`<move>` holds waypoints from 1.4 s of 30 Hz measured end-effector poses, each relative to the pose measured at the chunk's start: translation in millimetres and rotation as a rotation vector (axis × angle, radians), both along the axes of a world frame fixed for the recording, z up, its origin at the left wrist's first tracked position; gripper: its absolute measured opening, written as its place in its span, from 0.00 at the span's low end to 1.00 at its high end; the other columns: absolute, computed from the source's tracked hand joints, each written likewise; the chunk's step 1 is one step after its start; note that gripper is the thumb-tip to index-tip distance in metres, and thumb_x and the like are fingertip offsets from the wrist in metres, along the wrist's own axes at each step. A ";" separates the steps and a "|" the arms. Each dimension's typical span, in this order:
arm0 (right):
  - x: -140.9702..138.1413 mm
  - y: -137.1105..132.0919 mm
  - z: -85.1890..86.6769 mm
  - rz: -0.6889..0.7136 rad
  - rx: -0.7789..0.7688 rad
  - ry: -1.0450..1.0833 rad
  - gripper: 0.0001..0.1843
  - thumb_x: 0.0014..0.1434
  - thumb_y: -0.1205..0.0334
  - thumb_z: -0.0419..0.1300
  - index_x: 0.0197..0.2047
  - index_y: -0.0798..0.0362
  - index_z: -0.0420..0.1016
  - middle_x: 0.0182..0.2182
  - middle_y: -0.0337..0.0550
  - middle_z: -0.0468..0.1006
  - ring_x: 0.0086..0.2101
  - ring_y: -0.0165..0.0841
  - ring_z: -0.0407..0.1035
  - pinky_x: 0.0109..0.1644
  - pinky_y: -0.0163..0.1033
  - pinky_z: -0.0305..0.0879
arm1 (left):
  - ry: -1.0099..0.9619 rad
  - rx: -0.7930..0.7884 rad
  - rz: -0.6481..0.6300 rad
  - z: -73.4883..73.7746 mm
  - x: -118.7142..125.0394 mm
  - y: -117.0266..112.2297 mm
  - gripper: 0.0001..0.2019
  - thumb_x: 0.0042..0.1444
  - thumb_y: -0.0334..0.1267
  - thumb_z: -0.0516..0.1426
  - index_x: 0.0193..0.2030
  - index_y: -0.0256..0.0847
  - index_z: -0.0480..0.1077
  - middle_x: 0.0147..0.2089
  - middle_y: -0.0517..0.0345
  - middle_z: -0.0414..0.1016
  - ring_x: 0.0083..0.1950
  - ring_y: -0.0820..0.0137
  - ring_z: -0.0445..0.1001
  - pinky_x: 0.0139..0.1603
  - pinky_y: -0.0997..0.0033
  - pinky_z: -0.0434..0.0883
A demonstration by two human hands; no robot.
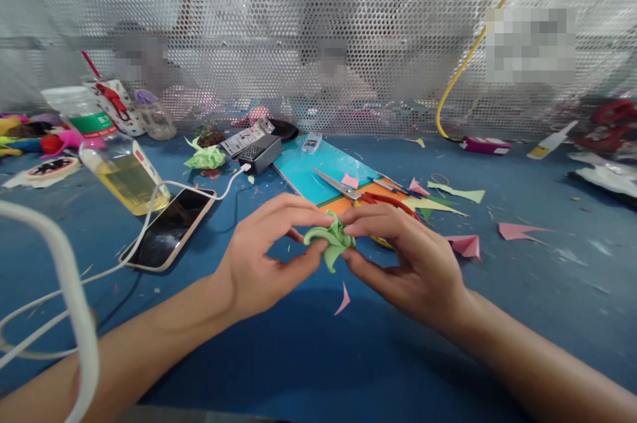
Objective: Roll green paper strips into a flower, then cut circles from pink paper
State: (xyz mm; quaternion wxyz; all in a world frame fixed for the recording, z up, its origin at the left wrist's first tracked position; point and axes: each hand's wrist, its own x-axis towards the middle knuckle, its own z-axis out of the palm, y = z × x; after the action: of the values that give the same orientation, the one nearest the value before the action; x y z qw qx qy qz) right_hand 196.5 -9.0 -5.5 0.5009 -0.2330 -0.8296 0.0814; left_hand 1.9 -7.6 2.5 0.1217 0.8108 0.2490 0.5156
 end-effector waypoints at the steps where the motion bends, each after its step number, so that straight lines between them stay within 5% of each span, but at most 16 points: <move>1: -0.6 -0.6 0.5 -0.003 0.014 -0.010 0.15 0.56 0.74 0.60 0.44 0.47 0.66 0.39 0.42 0.76 0.41 0.32 0.72 0.45 0.39 0.72 | 0.008 0.001 0.001 0.1 0.0 0.4 0.13 0.50 0.27 0.61 0.43 0.40 0.72 0.39 0.55 0.75 0.38 0.74 0.74 0.32 0.79 0.74; 35: -4.2 -8.8 -1.0 0.037 -0.084 -0.015 0.24 0.53 0.71 0.63 0.51 0.44 0.64 0.44 0.42 0.75 0.44 0.36 0.71 0.49 0.43 0.70 | 0.001 -0.118 0.113 -5.3 0.4 -4.5 0.19 0.50 0.29 0.61 0.50 0.43 0.68 0.42 0.57 0.78 0.41 0.71 0.78 0.37 0.78 0.76; 42: -4.4 -12.4 1.1 0.048 -0.117 0.021 0.19 0.56 0.71 0.59 0.50 0.45 0.65 0.43 0.43 0.74 0.44 0.36 0.70 0.48 0.44 0.70 | -0.051 -0.106 0.077 -6.0 1.5 -5.6 0.18 0.50 0.31 0.63 0.47 0.44 0.68 0.40 0.59 0.78 0.39 0.71 0.78 0.34 0.77 0.77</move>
State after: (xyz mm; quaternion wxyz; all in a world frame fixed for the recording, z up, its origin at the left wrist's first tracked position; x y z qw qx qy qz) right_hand 192.1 -21.4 -4.4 0.4931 -0.2411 -0.8233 0.1445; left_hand 3.4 -13.1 -3.5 0.1509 0.7794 0.3039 0.5266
